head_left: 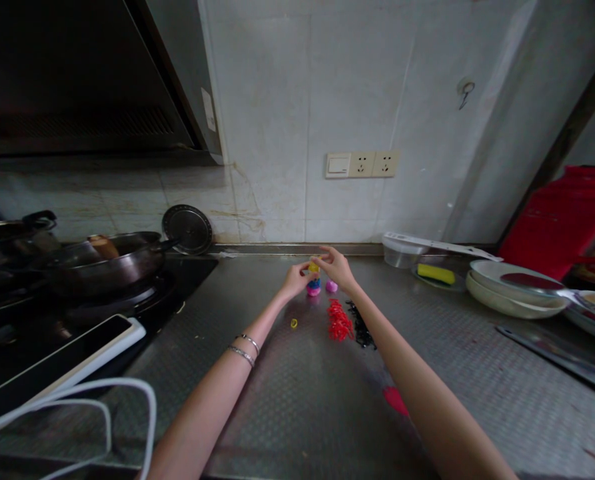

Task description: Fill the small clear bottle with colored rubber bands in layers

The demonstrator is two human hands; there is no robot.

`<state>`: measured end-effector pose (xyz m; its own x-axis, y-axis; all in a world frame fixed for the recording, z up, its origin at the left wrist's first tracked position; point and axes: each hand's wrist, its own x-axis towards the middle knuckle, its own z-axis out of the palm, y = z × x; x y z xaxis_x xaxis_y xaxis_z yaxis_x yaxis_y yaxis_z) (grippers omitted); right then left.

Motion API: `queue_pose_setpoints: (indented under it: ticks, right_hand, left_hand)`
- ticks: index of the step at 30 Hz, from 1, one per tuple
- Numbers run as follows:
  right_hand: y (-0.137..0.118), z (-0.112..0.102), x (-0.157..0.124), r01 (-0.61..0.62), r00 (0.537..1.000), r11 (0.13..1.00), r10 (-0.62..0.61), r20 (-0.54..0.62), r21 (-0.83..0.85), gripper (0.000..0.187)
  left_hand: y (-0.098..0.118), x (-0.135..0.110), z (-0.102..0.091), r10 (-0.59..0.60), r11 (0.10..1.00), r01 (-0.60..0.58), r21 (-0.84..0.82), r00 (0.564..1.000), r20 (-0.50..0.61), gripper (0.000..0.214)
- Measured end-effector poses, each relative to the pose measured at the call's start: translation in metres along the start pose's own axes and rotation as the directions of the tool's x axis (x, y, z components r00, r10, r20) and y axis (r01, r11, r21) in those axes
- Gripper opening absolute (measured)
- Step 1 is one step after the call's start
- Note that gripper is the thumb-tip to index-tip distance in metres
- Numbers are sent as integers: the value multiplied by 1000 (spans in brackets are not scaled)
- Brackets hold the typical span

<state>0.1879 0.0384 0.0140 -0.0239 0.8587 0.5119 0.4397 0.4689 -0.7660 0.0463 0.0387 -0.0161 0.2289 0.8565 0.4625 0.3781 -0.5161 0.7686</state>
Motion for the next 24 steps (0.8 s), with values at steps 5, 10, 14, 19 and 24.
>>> queue_pose_setpoints:
  ticks: [5,10,14,19,24]
  right_hand:
    - [1,2,1,-43,999,999,43,-20,1,48]
    - [2,3,3,-129,990,988,123,69,83,46]
    - [-4,0,1,-203,973,968,183,137,149,49]
    - [-9,-4,-5,-192,975,969,170,142,158,56]
    - [0,-1,-14,-190,971,971,165,173,144,59]
  left_hand:
    - [-4,2,1,8,1000,-8,9,1000,-4,40]
    - [-6,2,2,13,1000,-13,-10,1000,-9,41]
    - [-6,1,1,11,1000,-11,-15,1000,-7,40]
    - [-4,1,2,-12,1000,12,-29,1000,-10,40]
    - [-4,1,2,12,998,-12,-57,1000,-15,39]
